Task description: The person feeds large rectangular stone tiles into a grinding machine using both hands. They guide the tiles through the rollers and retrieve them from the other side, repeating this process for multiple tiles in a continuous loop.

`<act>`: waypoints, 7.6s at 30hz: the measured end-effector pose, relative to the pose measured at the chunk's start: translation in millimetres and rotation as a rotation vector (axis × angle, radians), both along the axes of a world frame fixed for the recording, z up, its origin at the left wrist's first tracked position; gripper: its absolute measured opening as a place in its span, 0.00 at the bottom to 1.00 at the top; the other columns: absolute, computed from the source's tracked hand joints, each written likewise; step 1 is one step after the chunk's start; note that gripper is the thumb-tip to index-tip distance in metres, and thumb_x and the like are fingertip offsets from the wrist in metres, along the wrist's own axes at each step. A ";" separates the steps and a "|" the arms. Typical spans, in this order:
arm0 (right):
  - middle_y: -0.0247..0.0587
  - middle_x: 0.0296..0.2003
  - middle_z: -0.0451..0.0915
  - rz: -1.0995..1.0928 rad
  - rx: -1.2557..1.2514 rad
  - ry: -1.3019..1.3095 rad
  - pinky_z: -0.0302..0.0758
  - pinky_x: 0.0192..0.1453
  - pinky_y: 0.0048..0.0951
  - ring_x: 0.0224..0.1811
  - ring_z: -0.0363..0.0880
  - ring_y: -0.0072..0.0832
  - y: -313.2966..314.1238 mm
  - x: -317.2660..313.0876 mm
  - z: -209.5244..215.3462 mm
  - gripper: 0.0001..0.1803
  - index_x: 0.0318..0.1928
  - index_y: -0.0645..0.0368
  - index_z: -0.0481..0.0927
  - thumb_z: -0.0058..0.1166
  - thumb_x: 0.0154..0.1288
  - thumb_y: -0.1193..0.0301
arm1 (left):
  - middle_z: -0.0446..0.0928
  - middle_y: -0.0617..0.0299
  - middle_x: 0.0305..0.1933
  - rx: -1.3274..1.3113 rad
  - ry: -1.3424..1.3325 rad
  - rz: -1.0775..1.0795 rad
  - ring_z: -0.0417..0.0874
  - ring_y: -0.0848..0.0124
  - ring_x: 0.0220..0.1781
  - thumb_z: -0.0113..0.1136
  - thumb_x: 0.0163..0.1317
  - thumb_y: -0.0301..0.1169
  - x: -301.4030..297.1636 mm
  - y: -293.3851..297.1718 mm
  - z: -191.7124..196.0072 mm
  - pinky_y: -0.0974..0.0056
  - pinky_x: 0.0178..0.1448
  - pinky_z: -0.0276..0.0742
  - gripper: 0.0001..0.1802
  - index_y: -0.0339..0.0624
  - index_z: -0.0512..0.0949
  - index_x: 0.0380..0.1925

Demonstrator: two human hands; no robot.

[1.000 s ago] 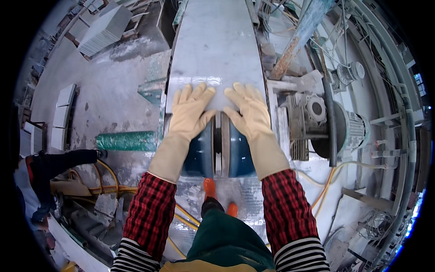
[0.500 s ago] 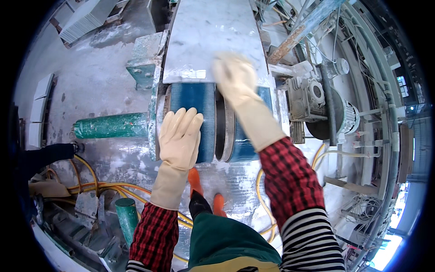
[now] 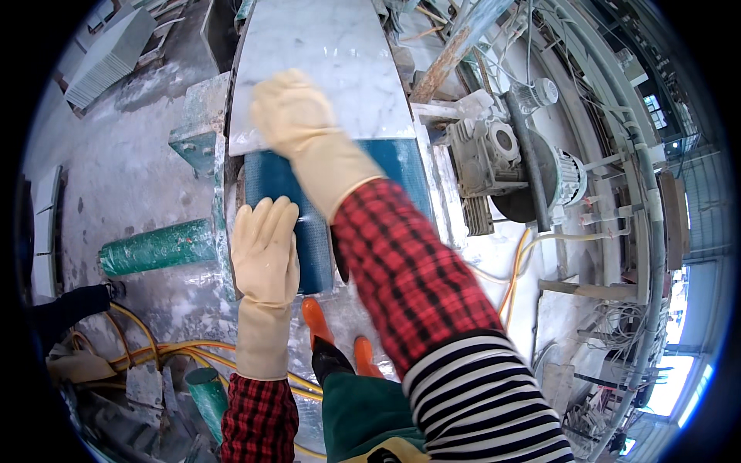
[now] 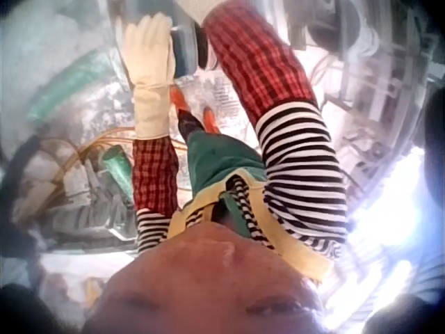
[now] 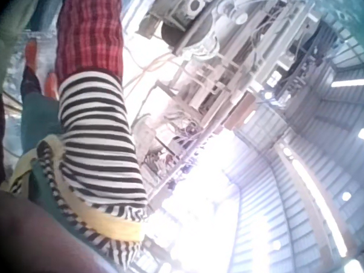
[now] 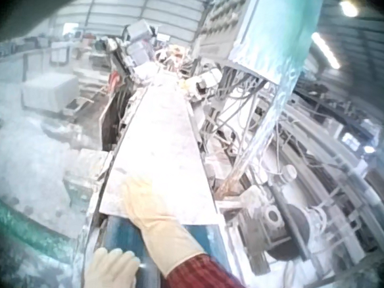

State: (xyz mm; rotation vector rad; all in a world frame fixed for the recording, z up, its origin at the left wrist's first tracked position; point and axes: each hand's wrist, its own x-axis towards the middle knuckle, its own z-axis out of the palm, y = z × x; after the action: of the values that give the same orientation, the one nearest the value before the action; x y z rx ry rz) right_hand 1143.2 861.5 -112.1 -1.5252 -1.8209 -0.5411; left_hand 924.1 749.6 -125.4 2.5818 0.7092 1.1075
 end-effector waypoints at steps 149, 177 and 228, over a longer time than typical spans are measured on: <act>0.53 0.59 0.87 -0.089 -0.916 0.010 0.81 0.69 0.40 0.63 0.87 0.43 -213.7 -33.9 156.3 0.17 0.57 0.59 0.88 0.59 0.72 0.68 | 0.86 0.44 0.54 -0.520 0.421 0.774 0.81 0.41 0.60 0.53 0.78 0.34 -324.5 -272.4 37.9 0.46 0.79 0.63 0.16 0.44 0.86 0.56; 0.49 0.53 0.90 0.152 -1.204 1.263 0.85 0.57 0.31 0.51 0.90 0.32 -289.6 -102.1 -48.7 0.17 0.63 0.67 0.84 0.55 0.80 0.72 | 0.82 0.41 0.64 -0.385 -0.005 1.433 0.81 0.48 0.67 0.56 0.77 0.30 -494.4 -487.6 64.2 0.51 0.75 0.72 0.21 0.30 0.78 0.64; 0.52 0.42 0.88 1.242 -1.373 0.220 0.81 0.50 0.39 0.44 0.88 0.41 -457.0 -478.3 23.2 0.17 0.61 0.53 0.86 0.56 0.78 0.65 | 0.81 0.41 0.64 -0.605 0.101 1.922 0.76 0.40 0.69 0.65 0.66 0.30 -515.0 -721.4 69.7 0.46 0.76 0.69 0.31 0.36 0.74 0.69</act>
State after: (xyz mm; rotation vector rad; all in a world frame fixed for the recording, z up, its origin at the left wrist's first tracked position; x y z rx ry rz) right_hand 664.9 404.4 -88.8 -0.6113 -2.5263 1.6300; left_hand 409.1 28.1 -55.8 0.8335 3.0172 0.6427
